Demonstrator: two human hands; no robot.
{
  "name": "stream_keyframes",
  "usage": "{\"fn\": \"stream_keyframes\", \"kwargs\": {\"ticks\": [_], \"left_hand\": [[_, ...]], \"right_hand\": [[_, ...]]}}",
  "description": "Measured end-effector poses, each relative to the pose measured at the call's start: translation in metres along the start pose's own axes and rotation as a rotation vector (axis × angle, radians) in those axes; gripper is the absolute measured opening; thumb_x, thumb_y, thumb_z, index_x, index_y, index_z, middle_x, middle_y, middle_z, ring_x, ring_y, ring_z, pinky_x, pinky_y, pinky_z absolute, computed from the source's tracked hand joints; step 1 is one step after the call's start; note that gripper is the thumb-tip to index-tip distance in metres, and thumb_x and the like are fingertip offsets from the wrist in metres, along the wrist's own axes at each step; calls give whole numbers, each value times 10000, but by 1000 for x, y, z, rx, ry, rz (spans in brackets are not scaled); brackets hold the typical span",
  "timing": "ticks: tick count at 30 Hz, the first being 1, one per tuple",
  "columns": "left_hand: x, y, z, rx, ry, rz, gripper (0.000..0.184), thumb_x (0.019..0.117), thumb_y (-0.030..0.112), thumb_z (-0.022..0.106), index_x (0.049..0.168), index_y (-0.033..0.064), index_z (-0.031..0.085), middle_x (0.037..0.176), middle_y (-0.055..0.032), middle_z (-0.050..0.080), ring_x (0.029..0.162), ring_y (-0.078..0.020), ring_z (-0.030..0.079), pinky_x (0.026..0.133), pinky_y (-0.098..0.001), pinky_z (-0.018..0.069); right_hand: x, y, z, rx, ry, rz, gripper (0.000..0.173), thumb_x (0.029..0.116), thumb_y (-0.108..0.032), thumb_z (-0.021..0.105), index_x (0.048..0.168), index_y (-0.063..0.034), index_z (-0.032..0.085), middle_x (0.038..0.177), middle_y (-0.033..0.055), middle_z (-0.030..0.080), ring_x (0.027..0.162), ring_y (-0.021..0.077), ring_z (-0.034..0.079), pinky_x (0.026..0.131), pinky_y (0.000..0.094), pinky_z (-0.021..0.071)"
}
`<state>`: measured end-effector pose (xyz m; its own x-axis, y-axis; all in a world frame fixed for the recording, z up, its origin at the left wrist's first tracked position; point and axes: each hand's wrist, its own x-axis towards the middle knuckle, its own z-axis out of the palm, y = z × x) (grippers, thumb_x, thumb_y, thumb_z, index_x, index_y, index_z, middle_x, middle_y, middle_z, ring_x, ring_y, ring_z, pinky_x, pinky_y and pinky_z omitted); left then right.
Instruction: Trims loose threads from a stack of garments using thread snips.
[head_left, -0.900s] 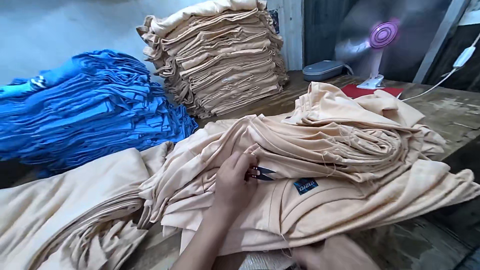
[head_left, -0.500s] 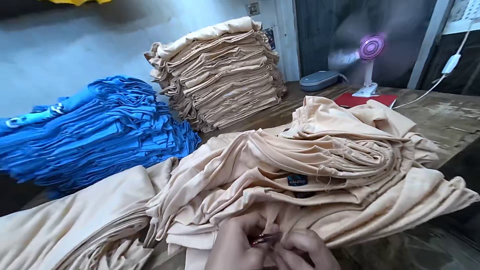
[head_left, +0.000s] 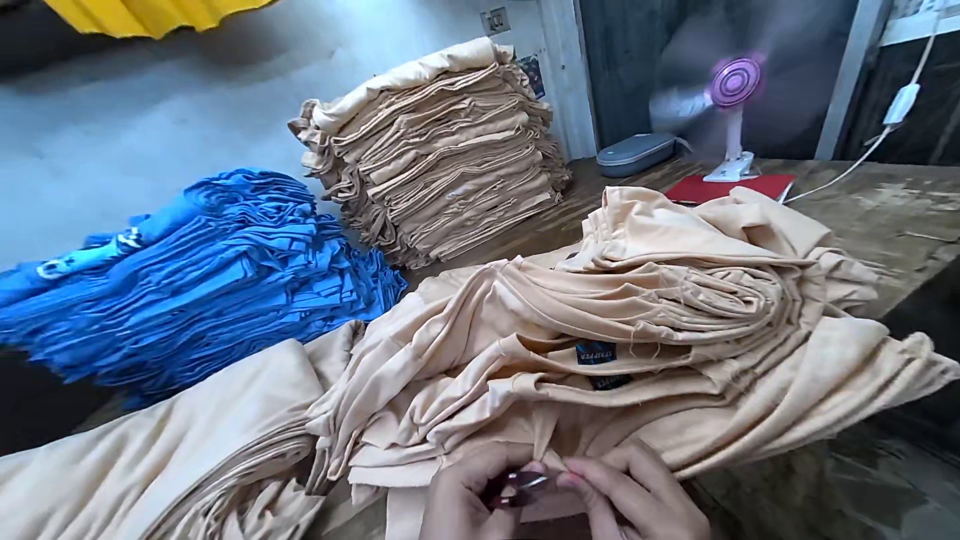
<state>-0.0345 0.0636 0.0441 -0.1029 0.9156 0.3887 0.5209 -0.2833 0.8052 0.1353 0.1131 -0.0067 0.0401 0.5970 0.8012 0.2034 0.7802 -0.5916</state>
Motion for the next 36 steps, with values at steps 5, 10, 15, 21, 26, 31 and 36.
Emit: {"fn": "stream_keyframes", "kwargs": {"ticks": [5,10,15,21,26,31,36], "left_hand": [[-10,13,-4,515,147,272,281,850,308,833,1069,143,774,1007,-35,722,936,-168,672,811,-381,549],[-13,24,20,829,199,409,146,940,271,722,1018,179,803,909,-21,739,814,-219,643,710,-409,474],[-1,23,4,730,82,317,237,874,265,792,1096,190,763,959,-60,706,899,-262,672,800,-493,520],[45,-32,-21,338,-136,339,179,978,219,572,974,186,747,890,66,680,821,-29,639,737,-236,554],[55,-30,-31,65,-284,268,216,1050,251,550,942,142,703,853,60,630,766,-13,578,685,-186,490],[49,-30,-27,60,-298,295,202,1046,252,563,969,142,713,899,51,649,814,-18,597,722,-189,507],[46,-32,-23,19,-200,292,212,1049,254,563,950,128,702,840,54,619,716,-8,561,629,-172,480]], "right_hand": [[-6,-1,-27,-95,-26,-1,98,922,-191,781,914,-93,778,827,17,648,837,62,628,773,169,525],[-6,-6,-26,-45,-31,-8,100,925,-185,778,914,-86,769,840,18,652,845,65,631,780,177,530],[-9,-3,-34,-287,-52,-49,154,936,-317,735,871,-179,762,838,-23,671,897,101,613,825,246,485],[-12,-10,-29,-468,-362,-85,210,953,-391,703,850,-238,804,727,-6,661,755,204,615,869,477,422],[7,-32,-33,-147,-284,201,302,965,-339,727,945,-41,776,647,24,688,529,105,620,513,304,538],[20,-33,-3,70,-306,460,268,955,-304,731,1002,-41,741,709,0,684,539,73,597,489,265,512],[6,-30,-13,9,-587,215,192,995,-178,645,906,-73,779,794,54,734,687,156,693,618,360,582]]}}
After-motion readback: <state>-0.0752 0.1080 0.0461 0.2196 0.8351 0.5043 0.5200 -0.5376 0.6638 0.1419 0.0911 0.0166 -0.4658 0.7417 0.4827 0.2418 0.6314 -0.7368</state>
